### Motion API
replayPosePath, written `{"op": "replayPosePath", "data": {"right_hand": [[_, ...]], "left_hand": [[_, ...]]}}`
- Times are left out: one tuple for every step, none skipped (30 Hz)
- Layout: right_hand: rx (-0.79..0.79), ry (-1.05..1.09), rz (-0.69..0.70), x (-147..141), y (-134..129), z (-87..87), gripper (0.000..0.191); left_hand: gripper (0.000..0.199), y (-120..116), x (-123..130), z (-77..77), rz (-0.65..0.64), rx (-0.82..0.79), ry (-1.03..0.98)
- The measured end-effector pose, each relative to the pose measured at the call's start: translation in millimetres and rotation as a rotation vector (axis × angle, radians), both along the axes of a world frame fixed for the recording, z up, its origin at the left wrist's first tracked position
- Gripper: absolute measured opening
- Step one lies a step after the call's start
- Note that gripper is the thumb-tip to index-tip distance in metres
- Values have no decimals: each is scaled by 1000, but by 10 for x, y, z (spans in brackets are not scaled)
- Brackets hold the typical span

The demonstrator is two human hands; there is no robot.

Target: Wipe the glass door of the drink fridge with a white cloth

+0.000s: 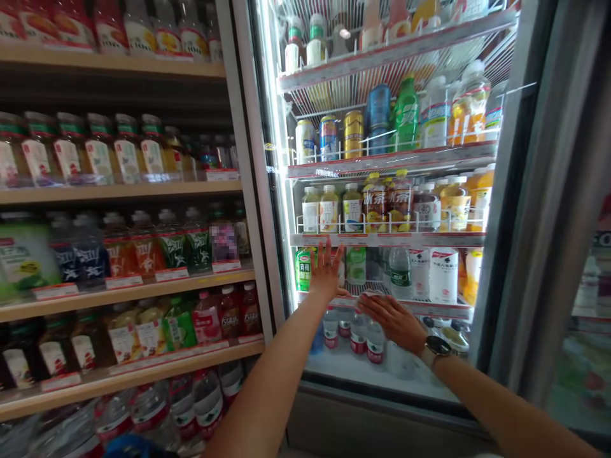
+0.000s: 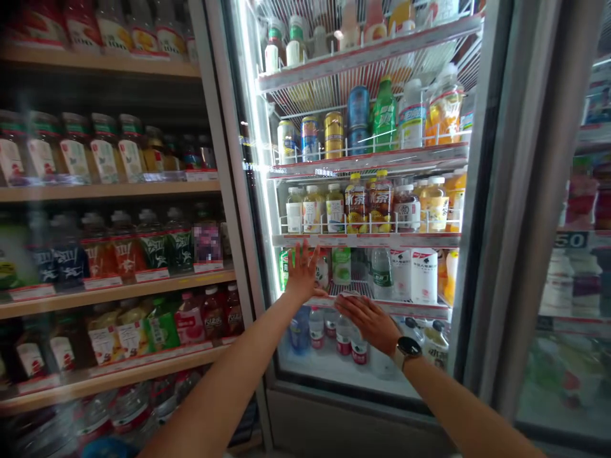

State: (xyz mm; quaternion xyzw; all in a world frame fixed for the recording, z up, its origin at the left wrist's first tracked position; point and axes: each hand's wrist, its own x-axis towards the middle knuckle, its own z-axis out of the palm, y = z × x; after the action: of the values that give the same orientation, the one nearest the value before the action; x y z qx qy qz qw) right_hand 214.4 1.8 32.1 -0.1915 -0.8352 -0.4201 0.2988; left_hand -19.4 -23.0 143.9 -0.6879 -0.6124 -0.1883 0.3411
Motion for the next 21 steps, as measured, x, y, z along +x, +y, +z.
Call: {"op": "replayPosePath", "data": {"right_hand": [[8,-6,2,57,18,84,75],[16,-7,0,118,38,198,76],[23,3,-8,181,59,339,75],[25,22,-19,245,78,502,74],[28,39,-31,305,95,682,72],[36,66,-37,360,110,870,70],[45,116,-41,409,121,1057,69],[61,190,-46,449,130,1234,67],[69,271,-66,480,137,1391,63],[72,355,-84,505,142,1520,59],[78,433,-96,522,147,1615,55],[80,494,-106,533,153,1672,52],[83,537,-110,539,159,1690,51],[89,562,-110,541,165,1670,50],[95,572,-109,541,172,1617,50],[104,573,-106,540,178,1535,51],[109,566,-102,541,182,1432,52],[112,550,-96,545,185,1315,54],[111,525,-92,553,185,1188,57],[106,494,-88,566,182,1059,60],[98,460,-87,582,177,931,64]], "left_hand": [[140,7,-6,-9,-4,10,4],[142,14,-11,-16,-5,19,7],[144,19,-14,-22,-5,27,9],[145,23,-16,-26,-5,30,10],[145,25,-16,-26,-4,29,11],[145,24,-14,-24,-2,23,10],[144,21,-11,-19,1,13,8],[144,17,-8,-12,4,0,8],[143,13,-5,-6,7,-12,8],[143,9,-1,0,10,-19,7],[144,6,2,4,11,-22,6],[145,4,4,6,13,-22,6],[146,3,6,5,15,-21,7],[145,3,8,2,17,-18,9],[145,3,11,-1,20,-17,11],[144,2,13,-4,24,-18,13],[143,2,15,-7,28,-19,15],[142,1,18,-9,33,-18,15],[142,-1,20,-11,34,-18,15],[142,-1,22,-12,35,-18,15],[142,-1,23,-13,35,-20,15]]}}
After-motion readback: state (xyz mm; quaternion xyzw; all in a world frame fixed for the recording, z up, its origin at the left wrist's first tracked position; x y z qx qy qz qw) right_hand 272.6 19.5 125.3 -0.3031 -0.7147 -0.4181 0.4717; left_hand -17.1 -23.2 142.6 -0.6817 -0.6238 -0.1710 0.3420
